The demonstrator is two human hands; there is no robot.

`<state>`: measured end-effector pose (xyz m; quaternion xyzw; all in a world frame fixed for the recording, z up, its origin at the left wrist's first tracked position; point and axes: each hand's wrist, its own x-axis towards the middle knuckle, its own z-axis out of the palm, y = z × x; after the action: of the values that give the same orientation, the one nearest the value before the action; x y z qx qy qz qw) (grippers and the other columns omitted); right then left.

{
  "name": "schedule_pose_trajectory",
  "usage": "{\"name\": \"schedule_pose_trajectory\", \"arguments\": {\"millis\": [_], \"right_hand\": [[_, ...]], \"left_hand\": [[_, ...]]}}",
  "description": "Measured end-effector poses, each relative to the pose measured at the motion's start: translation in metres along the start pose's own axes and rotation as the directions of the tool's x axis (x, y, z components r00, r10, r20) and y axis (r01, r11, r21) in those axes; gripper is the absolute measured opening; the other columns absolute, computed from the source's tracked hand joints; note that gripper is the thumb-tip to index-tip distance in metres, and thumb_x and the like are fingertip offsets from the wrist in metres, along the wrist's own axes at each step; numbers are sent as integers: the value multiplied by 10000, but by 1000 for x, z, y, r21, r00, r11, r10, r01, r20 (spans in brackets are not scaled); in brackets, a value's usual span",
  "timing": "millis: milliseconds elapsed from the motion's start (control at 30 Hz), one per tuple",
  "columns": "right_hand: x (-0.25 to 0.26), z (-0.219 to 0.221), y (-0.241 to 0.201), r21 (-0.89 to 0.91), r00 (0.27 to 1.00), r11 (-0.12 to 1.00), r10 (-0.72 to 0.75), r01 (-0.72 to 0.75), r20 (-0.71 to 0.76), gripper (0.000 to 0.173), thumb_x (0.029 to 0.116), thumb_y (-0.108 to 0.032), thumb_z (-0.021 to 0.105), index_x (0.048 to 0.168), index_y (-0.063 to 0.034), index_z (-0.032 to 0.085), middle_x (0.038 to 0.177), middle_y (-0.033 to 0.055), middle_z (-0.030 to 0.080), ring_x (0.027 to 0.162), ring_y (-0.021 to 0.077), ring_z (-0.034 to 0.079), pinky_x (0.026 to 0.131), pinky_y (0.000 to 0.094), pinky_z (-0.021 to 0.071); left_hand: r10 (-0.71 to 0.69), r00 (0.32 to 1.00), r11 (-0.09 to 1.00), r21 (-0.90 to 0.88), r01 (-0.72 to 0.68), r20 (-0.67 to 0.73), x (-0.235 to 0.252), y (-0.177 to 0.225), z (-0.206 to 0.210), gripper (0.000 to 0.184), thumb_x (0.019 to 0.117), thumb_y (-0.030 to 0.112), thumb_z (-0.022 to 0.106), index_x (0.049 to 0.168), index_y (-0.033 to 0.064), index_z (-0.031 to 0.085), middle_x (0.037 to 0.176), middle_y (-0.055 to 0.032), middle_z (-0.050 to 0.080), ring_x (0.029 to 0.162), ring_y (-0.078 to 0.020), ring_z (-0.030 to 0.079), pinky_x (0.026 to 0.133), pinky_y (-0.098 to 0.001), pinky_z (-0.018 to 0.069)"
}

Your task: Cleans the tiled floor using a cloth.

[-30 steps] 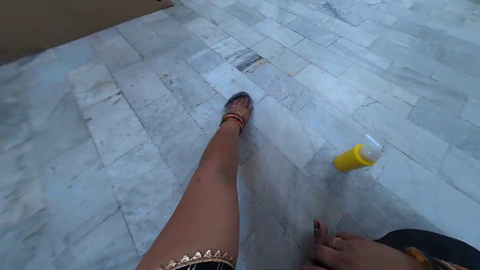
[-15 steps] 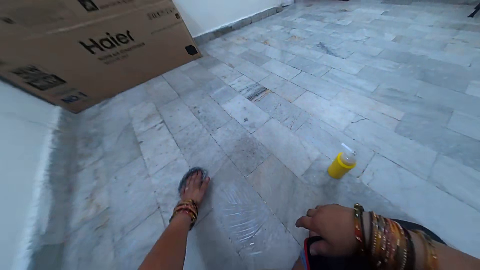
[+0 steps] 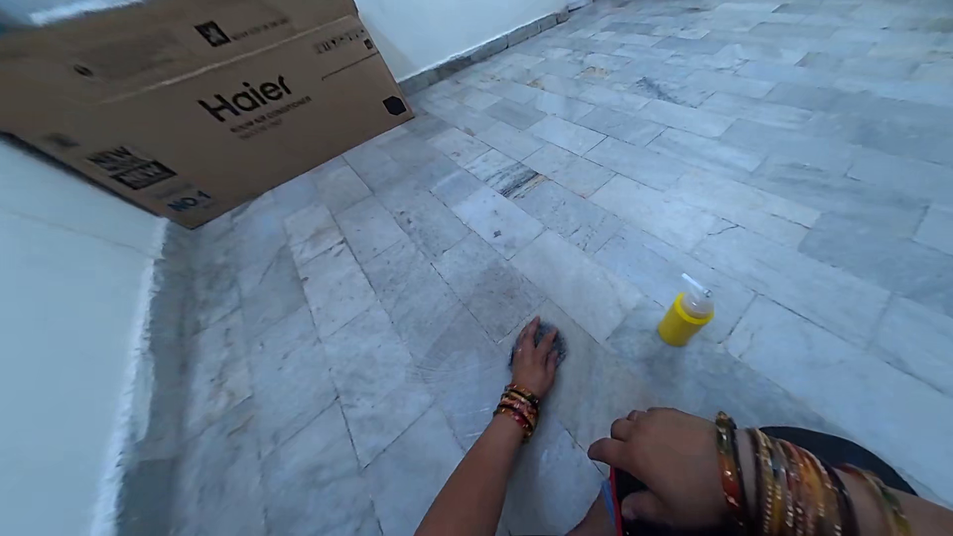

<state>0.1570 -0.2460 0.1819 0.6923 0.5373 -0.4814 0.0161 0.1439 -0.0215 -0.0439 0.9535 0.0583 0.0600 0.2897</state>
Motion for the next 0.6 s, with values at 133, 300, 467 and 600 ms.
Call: {"name": "schedule_pose_trajectory", "arguments": {"millis": [133, 300, 467, 600], "right_hand": [[-3, 7, 4, -10, 992, 994, -110, 110, -65, 489, 1072, -330, 561, 1506, -112, 503, 1348, 256, 612, 1254, 468, 586, 1005, 609, 476], [-8, 18, 9, 0, 941, 969, -239, 247, -239, 487, 1036, -330, 620, 1446, -73, 566, 1246, 247, 661, 1149, 471, 639, 956, 651, 484], [-3, 8, 9, 32, 927, 964, -246, 265, -285, 459, 1024, -348, 630, 1389, -72, 607, 1198, 227, 679, 1125, 442, 655, 913, 599, 522], [6, 2, 14, 63, 948, 970, -213, 233, -237, 485, 1023, -363, 630, 1412, -76, 588, 1227, 238, 664, 1154, 449, 639, 932, 600, 507]], "left_hand": [[18, 980, 989, 138, -46, 196, 67, 6, 0, 480, 1105, 254, 419, 1539, 54, 468, 1620, -135, 423, 1536, -333, 335, 1244, -544, 254], [-41, 977, 965, 261, -16, 211, 166, -24, -18, 572, 1128, 343, 327, 1581, -5, 353, 1652, -182, 347, 1554, -354, 285, 1273, -518, 196], [-284, 934, 906, 379, 188, 216, 248, -54, -57, 721, 1104, 488, 330, 1610, -18, 246, 1686, -218, 237, 1567, -374, 236, 1261, -559, 202], [-389, 893, 863, 429, 268, 224, 265, -53, -73, 770, 1079, 547, 368, 1618, 10, 248, 1696, -198, 221, 1569, -361, 234, 1250, -596, 188]]}}
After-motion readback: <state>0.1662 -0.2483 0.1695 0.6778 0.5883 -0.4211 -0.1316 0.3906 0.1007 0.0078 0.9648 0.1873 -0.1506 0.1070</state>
